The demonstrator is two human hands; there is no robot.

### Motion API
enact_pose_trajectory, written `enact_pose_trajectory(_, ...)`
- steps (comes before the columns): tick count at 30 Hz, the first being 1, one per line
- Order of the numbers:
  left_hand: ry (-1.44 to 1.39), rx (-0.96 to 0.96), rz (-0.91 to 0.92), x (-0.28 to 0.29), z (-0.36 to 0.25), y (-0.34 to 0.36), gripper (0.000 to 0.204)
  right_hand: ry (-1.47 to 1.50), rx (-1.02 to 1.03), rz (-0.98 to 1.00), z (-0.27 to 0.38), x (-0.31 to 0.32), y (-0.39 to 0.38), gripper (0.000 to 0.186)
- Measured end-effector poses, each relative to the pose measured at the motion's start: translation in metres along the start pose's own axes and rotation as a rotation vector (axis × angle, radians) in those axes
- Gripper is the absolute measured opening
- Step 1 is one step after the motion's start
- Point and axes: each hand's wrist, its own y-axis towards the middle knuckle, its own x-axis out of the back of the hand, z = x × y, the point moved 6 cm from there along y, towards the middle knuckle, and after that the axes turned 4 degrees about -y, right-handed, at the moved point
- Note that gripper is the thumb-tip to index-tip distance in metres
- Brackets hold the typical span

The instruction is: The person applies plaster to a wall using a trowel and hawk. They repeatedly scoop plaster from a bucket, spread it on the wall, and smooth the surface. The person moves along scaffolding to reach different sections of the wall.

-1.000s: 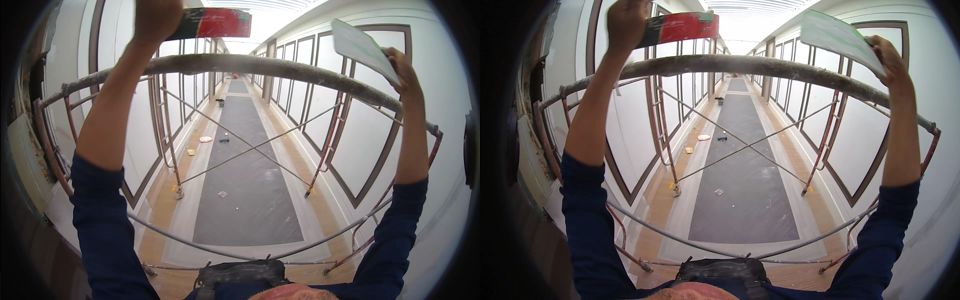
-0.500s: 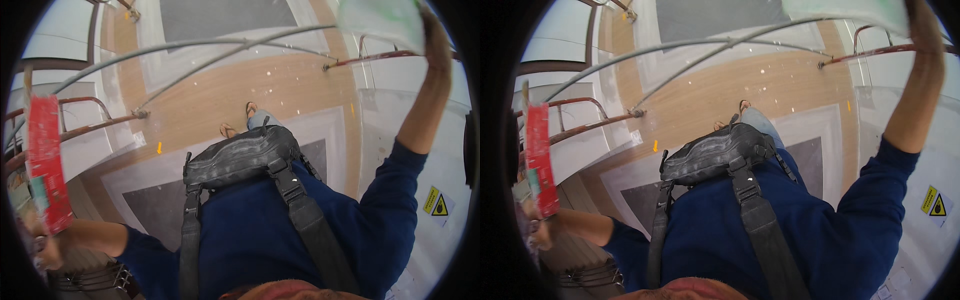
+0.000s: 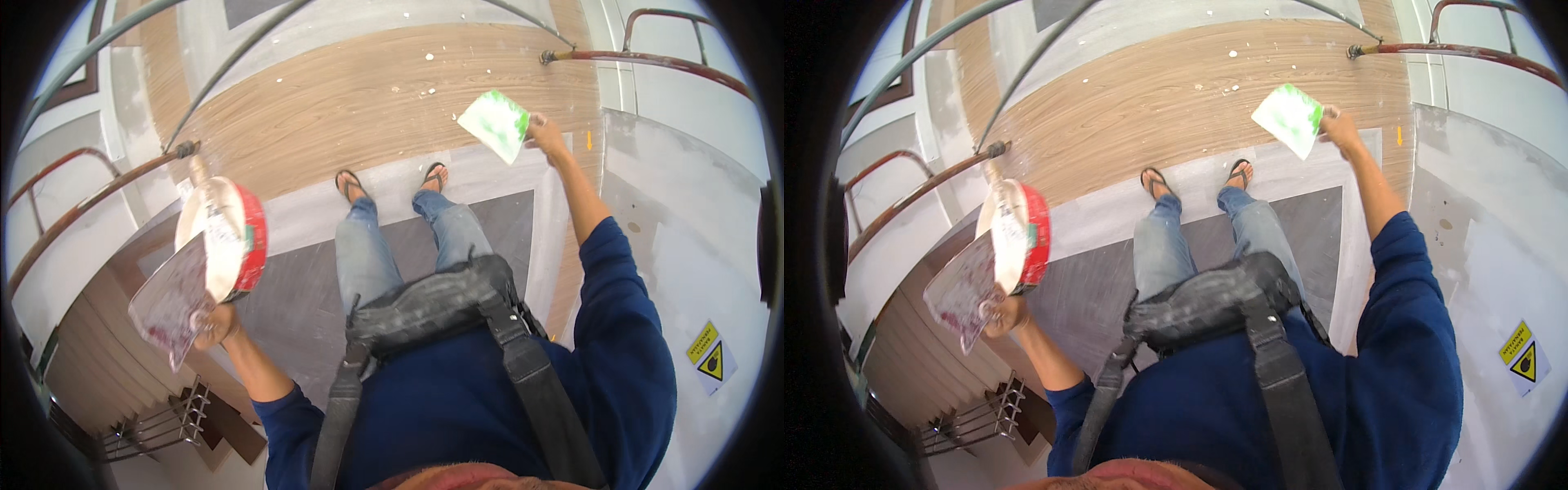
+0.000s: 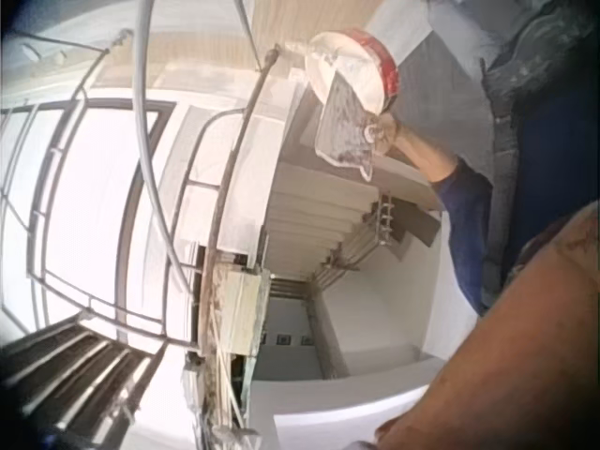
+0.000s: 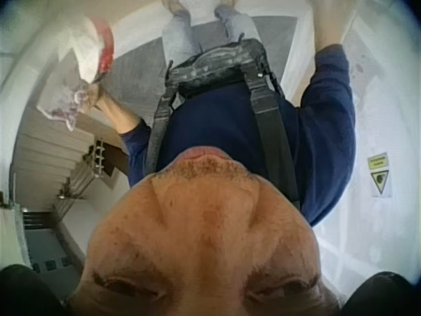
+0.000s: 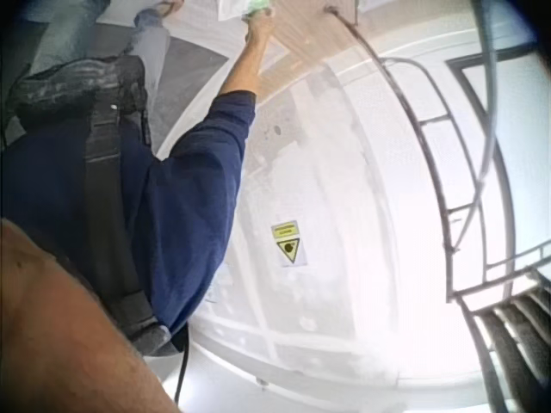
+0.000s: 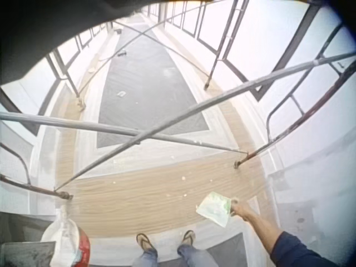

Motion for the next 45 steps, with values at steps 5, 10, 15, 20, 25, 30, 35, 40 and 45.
enact_pose_trajectory(5,-0.120,-0.040,0.457,-0.218,0.074,-0.249,0.036,0.075,-0.199,0.007,-0.227,-0.108,0.192,0.034)
enact_pose_trajectory(10,0.169,-0.306,0.619,-0.395,0.179,-0.514,0.025,0.148,-0.315,0.145,-0.421,-0.262,0.384,0.040)
enact_pose_trajectory(15,-0.220,-0.287,0.549,-0.552,0.263,-0.689,0.028,0.329,-0.315,0.252,-0.573,-0.397,0.514,0.039)
enact_pose_trajectory(20,-0.238,-0.328,0.655,-0.640,0.372,-0.839,0.029,0.378,-0.203,0.271,-0.638,-0.478,0.602,0.038)
enact_pose_trajectory(25,-0.132,-0.433,0.635,-0.666,0.424,-0.926,0.027,0.281,-0.012,0.413,-0.656,-0.500,0.657,0.036)
enact_pose_trajectory(30,-0.233,-0.388,0.643,-0.608,0.425,-0.995,0.007,-0.236,0.274,0.383,-0.620,-0.494,0.682,0.032)
enact_pose_trajectory(35,-0.296,-0.131,0.727,-0.583,0.407,-1.001,0.023,-0.218,0.286,0.538,-0.557,-0.538,0.680,0.039)
enact_pose_trajectory(40,-0.209,0.196,0.650,-0.537,0.435,-0.981,0.031,-0.310,0.138,0.378,-0.514,-0.492,0.705,0.038)
enact_pose_trajectory(45,-0.122,0.790,0.631,-0.502,0.495,-0.985,0.038,-0.058,0.257,-0.151,-0.466,-0.326,0.807,0.031)
